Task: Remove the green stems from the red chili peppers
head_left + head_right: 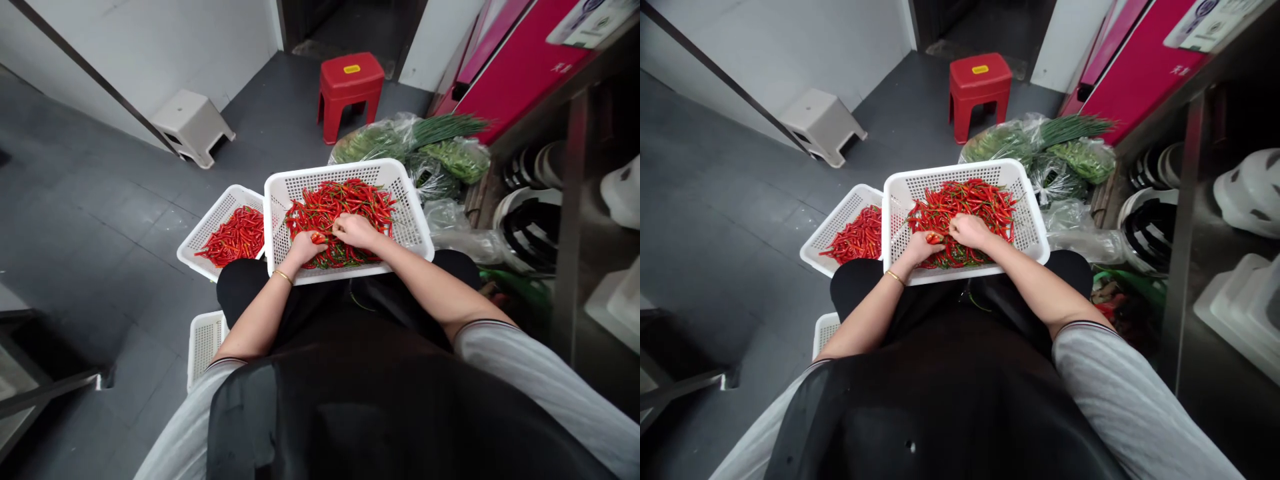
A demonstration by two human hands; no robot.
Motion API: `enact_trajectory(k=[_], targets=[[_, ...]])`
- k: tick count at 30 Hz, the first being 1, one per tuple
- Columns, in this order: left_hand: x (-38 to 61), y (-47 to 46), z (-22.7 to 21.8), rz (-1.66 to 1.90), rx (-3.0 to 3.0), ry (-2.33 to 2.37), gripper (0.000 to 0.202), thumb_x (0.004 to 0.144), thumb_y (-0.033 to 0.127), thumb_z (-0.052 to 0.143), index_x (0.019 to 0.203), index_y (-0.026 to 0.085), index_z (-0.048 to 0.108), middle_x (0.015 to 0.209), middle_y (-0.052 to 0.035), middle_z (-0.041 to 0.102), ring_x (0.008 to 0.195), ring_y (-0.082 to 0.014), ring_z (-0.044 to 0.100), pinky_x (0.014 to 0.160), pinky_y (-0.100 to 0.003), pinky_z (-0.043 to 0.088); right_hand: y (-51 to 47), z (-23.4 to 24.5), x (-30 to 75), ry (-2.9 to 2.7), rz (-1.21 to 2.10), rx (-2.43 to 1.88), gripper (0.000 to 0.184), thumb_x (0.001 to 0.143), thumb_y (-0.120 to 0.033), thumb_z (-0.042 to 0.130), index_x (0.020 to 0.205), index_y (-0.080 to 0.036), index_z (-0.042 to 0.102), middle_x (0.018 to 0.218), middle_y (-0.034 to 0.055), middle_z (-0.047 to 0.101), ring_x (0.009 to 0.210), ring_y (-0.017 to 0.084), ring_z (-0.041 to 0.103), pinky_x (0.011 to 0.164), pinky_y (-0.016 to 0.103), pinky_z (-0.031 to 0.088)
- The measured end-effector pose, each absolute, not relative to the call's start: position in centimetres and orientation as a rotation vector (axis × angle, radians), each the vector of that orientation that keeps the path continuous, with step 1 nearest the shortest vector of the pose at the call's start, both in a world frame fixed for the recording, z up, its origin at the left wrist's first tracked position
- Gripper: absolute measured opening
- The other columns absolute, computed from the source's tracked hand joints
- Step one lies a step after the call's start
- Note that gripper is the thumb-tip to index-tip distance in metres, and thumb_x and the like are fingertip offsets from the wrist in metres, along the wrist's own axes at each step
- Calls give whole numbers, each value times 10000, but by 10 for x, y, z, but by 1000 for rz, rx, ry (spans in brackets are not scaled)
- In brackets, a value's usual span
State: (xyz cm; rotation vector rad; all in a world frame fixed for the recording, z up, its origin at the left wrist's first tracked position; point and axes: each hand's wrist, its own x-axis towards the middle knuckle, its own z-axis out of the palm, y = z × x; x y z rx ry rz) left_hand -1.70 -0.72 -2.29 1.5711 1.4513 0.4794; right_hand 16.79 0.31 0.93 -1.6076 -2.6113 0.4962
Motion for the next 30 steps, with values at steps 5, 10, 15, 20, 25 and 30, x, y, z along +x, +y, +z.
enact_trajectory(k=[5,10,15,20,25,30], targets=[[-10,-11,-1,807,1375,1248,245,643,311,762,755,149,616,640,15,586,561,-94,492,570,-239,404,-6,28,178,-2386,710,-1383,137,841,-183,531,760,-154,637,786,49,645,710,149,551,698,251,388],[-16,-16,16,650,1079,1093,370,649,451,778,694,144,575,501,44,470,416,-58,385,415,-214,270,-19,26,178,-2311,790,-1255,160,856,-190,496,729,-165,589,791,49,617,722,147,535,712,254,392],[-7,-25,26,602,1115,1026,383,564,325,850,607,152,511,460,61,449,402,-44,388,411,-200,269,-18,20,175,-2015,794,-1432,125,821,-213,534,720,-170,592,716,22,591,652,140,511,667,258,398],[23,-33,35,808,740,872,320,640,318,771,660,167,490,471,68,454,390,-47,393,408,-196,294,-11,14,171,-1712,646,-1624,254,912,-265,432,913,-152,660,847,55,660,740,156,569,722,273,447],[-14,-18,31,805,691,877,176,574,170,687,672,139,545,627,-14,619,542,-100,572,450,-193,395,-24,-5,185,-2804,803,-1624,181,834,-295,617,939,-218,742,992,78,705,876,214,647,724,286,472],[-36,-13,21,763,695,860,199,584,157,677,747,135,565,656,-17,639,547,-106,590,502,-212,460,-26,-14,174,-3290,591,-1550,263,865,-208,543,1023,-154,746,1038,154,714,925,252,672,719,300,476]])
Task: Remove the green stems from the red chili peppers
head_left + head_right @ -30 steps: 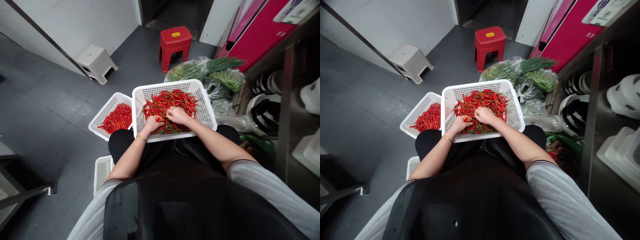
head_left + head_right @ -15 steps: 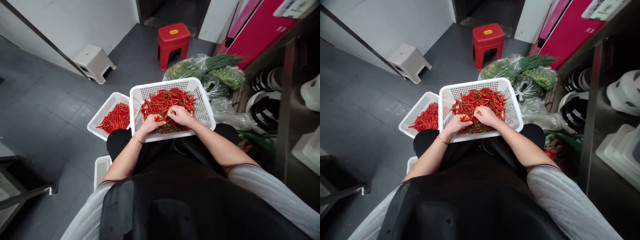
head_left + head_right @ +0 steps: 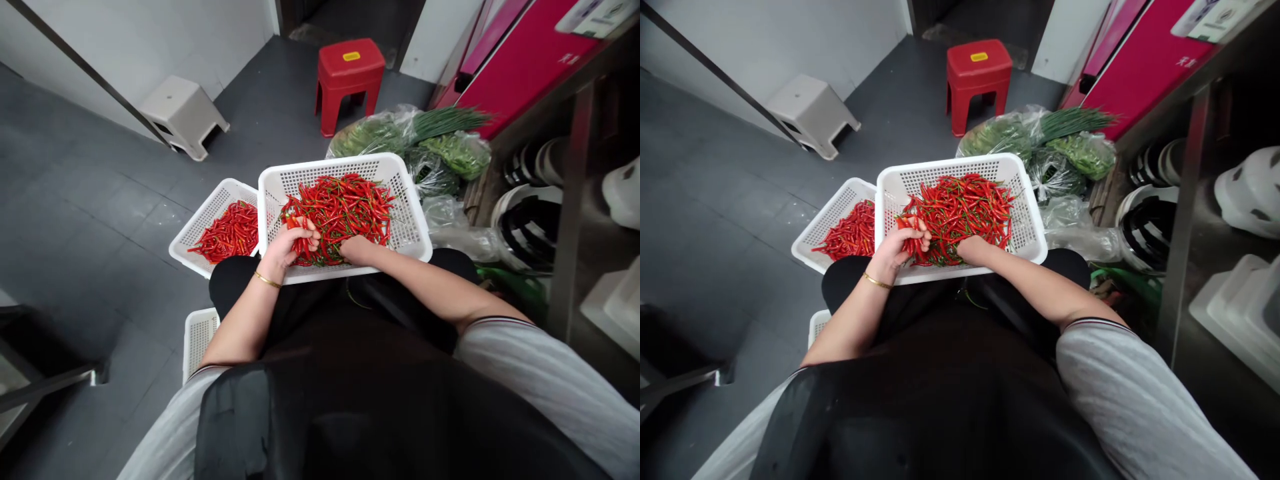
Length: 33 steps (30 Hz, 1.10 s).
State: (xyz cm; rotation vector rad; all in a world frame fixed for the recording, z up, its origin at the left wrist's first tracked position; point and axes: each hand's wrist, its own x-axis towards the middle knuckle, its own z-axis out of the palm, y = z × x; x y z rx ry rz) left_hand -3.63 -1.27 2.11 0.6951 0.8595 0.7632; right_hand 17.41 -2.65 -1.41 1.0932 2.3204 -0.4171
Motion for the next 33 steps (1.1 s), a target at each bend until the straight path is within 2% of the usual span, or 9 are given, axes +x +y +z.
enact_trajectory(k=[3,8,11,15,20,23,28,30,33], targets=[[-34,-16,17,688,706,832,242,601,175,722,767,151,547,578,29,564,463,-73,508,463,-201,422,-21,4,183,2358,-457,1123,250,880,-258,535,993,-215,754,1000,93,733,903,222,671,685,269,451],[-29,-13,3,638,785,984,359,631,307,780,652,184,444,482,82,392,374,-31,291,376,-174,227,-52,47,232,2457,-654,1288,173,861,-354,604,914,-297,759,875,7,738,799,176,660,614,242,387],[-14,-5,-14,582,1112,1315,377,594,279,805,567,185,441,480,56,411,407,-59,351,402,-202,266,-68,51,247,2467,-754,1300,185,846,-408,632,932,-299,754,857,8,735,752,175,656,605,250,385],[12,6,-36,413,1567,1663,440,491,130,823,463,201,390,487,32,400,555,-131,513,497,-217,355,-43,33,229,2413,-567,1692,301,924,-415,518,887,-214,738,909,71,739,807,190,661,648,262,421],[6,12,-36,457,1415,1638,336,505,59,764,462,187,457,453,25,433,528,-135,516,516,-231,358,-4,20,192,2397,-543,1872,264,895,-368,564,818,-174,725,920,119,741,875,224,669,679,285,460],[-10,7,-19,622,1170,1409,278,595,197,778,545,172,505,462,35,476,408,-82,396,435,-230,290,-5,19,181,2523,-955,1889,191,851,-334,626,797,-171,709,815,70,738,766,180,673,676,268,485],[0,-3,9,896,1018,1107,353,654,397,784,660,170,514,499,62,444,413,-53,352,428,-220,284,-9,16,166,2234,-2160,1853,187,821,-285,655,701,-159,587,512,-26,615,437,94,566,466,202,477],[12,-4,17,967,1029,1127,363,649,419,794,781,172,563,545,64,470,451,-56,385,459,-213,320,-7,18,161,2051,-2396,2045,201,804,-264,674,694,-169,535,497,-26,608,429,93,578,448,192,494],[20,1,25,939,1122,1185,433,590,374,843,883,172,597,608,49,531,521,-69,452,512,-212,361,-5,23,160,1912,-2507,2254,182,787,-241,692,829,-185,524,489,-52,601,451,114,621,450,199,525]])
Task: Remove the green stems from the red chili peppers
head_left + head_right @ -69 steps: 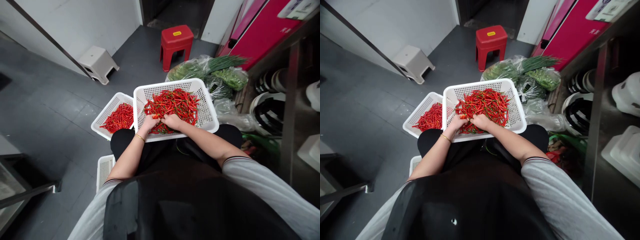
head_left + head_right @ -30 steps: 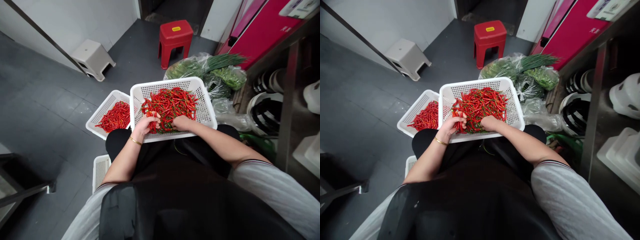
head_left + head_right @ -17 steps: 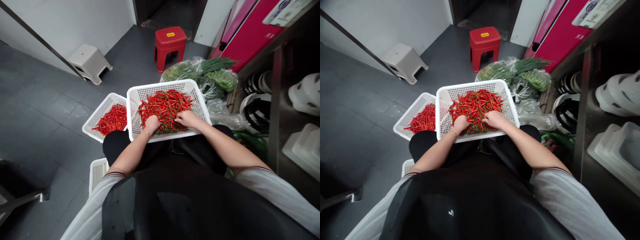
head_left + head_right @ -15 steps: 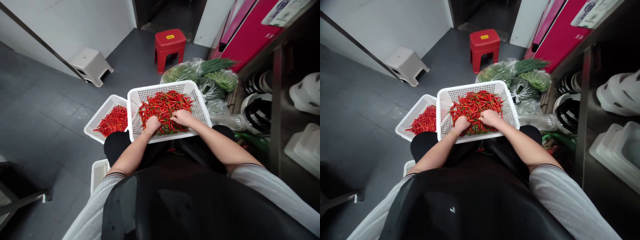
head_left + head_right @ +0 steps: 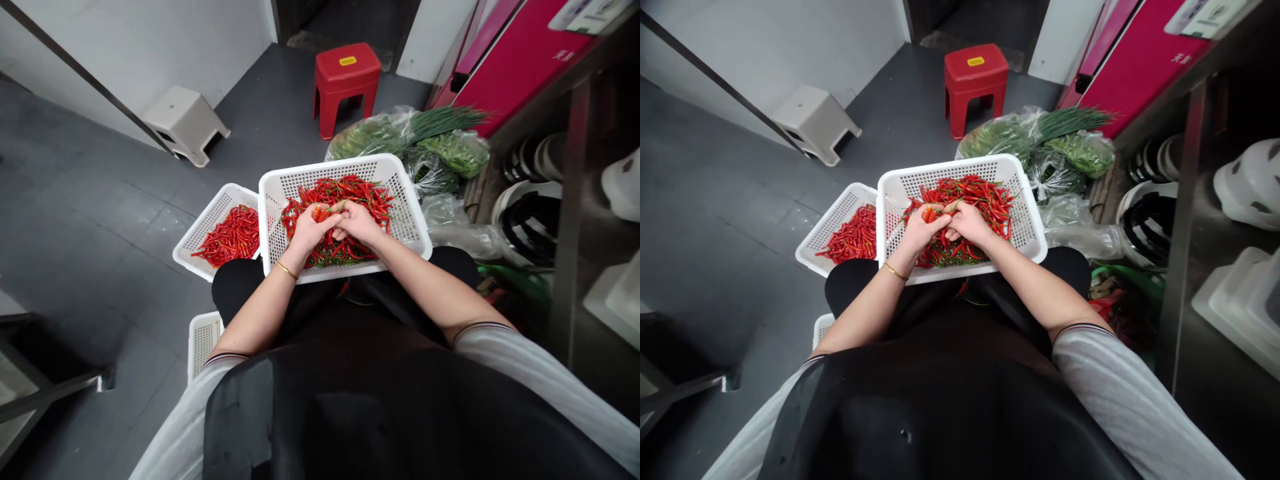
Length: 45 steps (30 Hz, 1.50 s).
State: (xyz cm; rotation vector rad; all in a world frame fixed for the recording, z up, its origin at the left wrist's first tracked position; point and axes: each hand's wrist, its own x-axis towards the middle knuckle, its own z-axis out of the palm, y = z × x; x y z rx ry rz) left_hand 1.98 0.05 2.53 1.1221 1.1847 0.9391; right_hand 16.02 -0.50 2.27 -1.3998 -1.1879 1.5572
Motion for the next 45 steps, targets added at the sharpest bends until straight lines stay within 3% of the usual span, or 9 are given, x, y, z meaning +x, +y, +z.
enact_trajectory(k=[5,11,18,22,25,28,34,40,45], targets=[[10,12,39,599,1234,1082,373,566,314,853,775,143,596,541,48,497,463,-60,378,476,-226,302,-13,25,171,-1374,1481,-1434,195,866,-368,602,845,-176,571,526,-15,621,492,140,650,472,225,530],[22,8,39,611,1552,1046,229,582,203,781,678,136,584,599,39,544,578,-95,471,602,-244,385,-17,34,173,-1644,760,-1457,365,891,-499,538,807,-181,695,895,86,688,938,213,642,823,340,531],[0,2,37,639,1740,1035,241,629,183,738,565,163,507,544,50,478,556,-90,418,581,-240,342,-19,32,205,-1544,1132,-1305,520,944,-582,406,1122,-179,683,820,59,652,667,154,593,589,285,492],[-29,4,27,766,1325,1094,222,628,265,781,661,153,592,626,10,575,583,-105,493,582,-250,395,-25,3,200,-2268,914,-1520,348,850,-388,651,1158,-231,689,943,58,673,731,145,620,651,259,470],[-42,5,21,786,1088,1169,229,632,294,784,667,145,614,630,-26,612,509,-94,480,492,-243,372,-28,-15,174,-2911,584,-1465,264,873,-207,590,1101,-243,719,1033,103,679,793,167,652,659,256,452],[-47,5,20,744,1044,1218,253,659,321,764,614,141,592,571,-30,593,418,-65,414,397,-227,275,-20,-16,159,-3050,502,-1357,209,879,-151,547,975,-174,731,983,130,702,801,188,668,658,264,457],[-16,-1,25,696,1183,1137,244,594,248,818,708,127,639,577,1,611,425,-48,433,406,-203,305,-1,29,175,-2262,901,-1411,258,955,-294,465,914,-151,676,704,25,697,619,128,632,627,244,476],[30,-15,29,624,983,991,292,670,330,774,624,143,555,510,0,558,375,-44,379,366,-214,231,-13,49,194,-2256,274,-1703,335,965,-346,445,990,-149,715,1027,135,707,923,239,657,774,320,462],[18,-10,12,600,1160,1187,242,661,263,764,657,161,545,514,35,521,410,-66,406,417,-223,306,-24,8,214,-2706,436,-2079,389,887,-492,574,987,-147,724,1015,170,718,920,278,674,737,327,471]])
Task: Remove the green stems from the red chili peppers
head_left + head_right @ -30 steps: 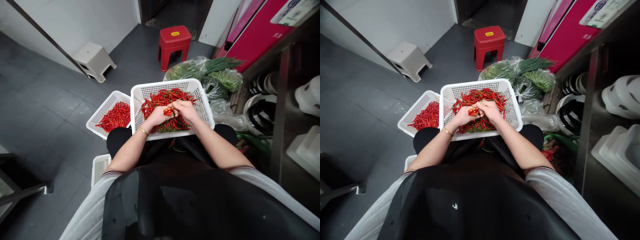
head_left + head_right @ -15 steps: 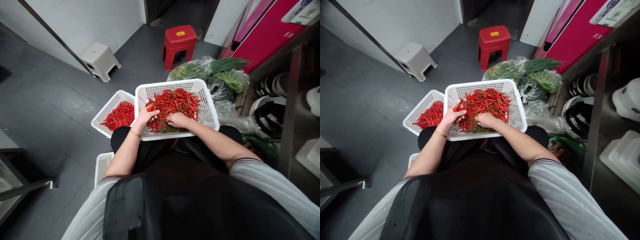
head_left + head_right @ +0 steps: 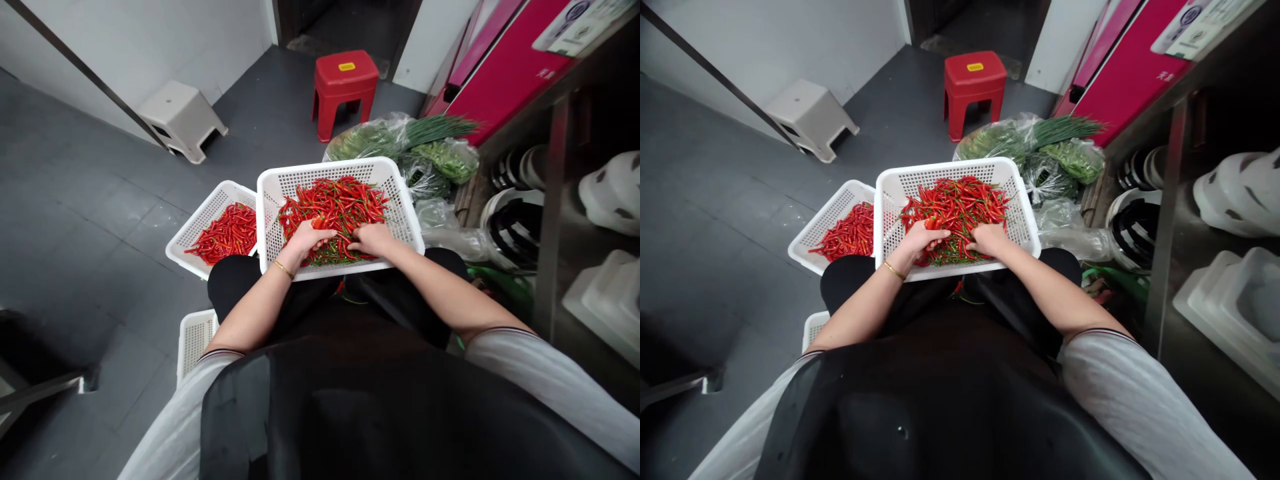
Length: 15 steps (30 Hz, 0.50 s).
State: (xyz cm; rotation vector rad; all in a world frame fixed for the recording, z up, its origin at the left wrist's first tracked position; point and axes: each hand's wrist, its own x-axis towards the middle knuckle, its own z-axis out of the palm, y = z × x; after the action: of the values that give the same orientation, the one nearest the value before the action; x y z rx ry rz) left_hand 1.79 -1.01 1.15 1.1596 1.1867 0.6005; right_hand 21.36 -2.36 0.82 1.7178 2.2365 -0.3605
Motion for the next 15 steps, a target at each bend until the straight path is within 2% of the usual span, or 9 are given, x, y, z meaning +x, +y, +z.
enact_trajectory(k=[3,5,7,9,11,12,14,15], targets=[[13,-7,-1,606,1620,1339,142,678,211,727,767,160,629,656,-5,626,586,-132,561,600,-266,454,-22,-8,215,2189,-389,1608,320,920,-392,540,976,-135,722,994,172,725,941,267,674,740,304,464],[17,-7,-4,547,1971,1308,190,721,170,663,910,173,679,832,-47,689,765,-183,633,747,-300,483,-20,-4,215,2299,-459,1603,312,938,-349,495,923,-134,721,963,159,728,918,250,672,747,296,460],[24,-7,-3,471,2175,1234,234,755,130,590,959,181,692,915,-77,695,854,-204,644,806,-310,476,-18,10,219,2490,-666,1597,330,948,-340,462,850,-142,707,879,119,723,836,209,665,745,281,459],[31,-7,3,473,2200,1172,150,755,120,578,849,165,687,858,-83,681,828,-200,634,790,-303,472,-20,24,225,2631,-1057,1562,366,960,-368,431,818,-146,683,727,61,684,682,157,632,695,259,463],[32,-6,8,584,2057,1093,17,736,155,629,724,156,642,759,-55,648,748,-174,604,738,-288,465,-22,33,231,2641,-1498,1526,440,972,-458,383,863,-143,670,607,14,617,544,128,574,617,249,465],[30,-5,10,654,1931,1047,59,719,185,667,698,156,620,723,-35,630,709,-157,583,706,-278,459,-23,34,233,2603,-1664,1515,483,976,-499,353,909,-138,668,590,6,604,515,124,563,591,247,466],[22,-4,10,753,1615,1005,175,678,253,739,684,158,592,661,1,591,618,-120,530,622,-257,433,-24,27,235,2495,-1748,1553,562,987,-535,288,985,-124,670,628,30,634,540,132,598,589,250,480],[16,-4,9,772,1449,1019,225,659,281,766,674,160,577,619,17,562,562,-100,491,570,-247,407,-23,20,233,2438,-1633,1614,578,991,-531,275,993,-118,679,673,59,663,589,146,631,612,257,491]])
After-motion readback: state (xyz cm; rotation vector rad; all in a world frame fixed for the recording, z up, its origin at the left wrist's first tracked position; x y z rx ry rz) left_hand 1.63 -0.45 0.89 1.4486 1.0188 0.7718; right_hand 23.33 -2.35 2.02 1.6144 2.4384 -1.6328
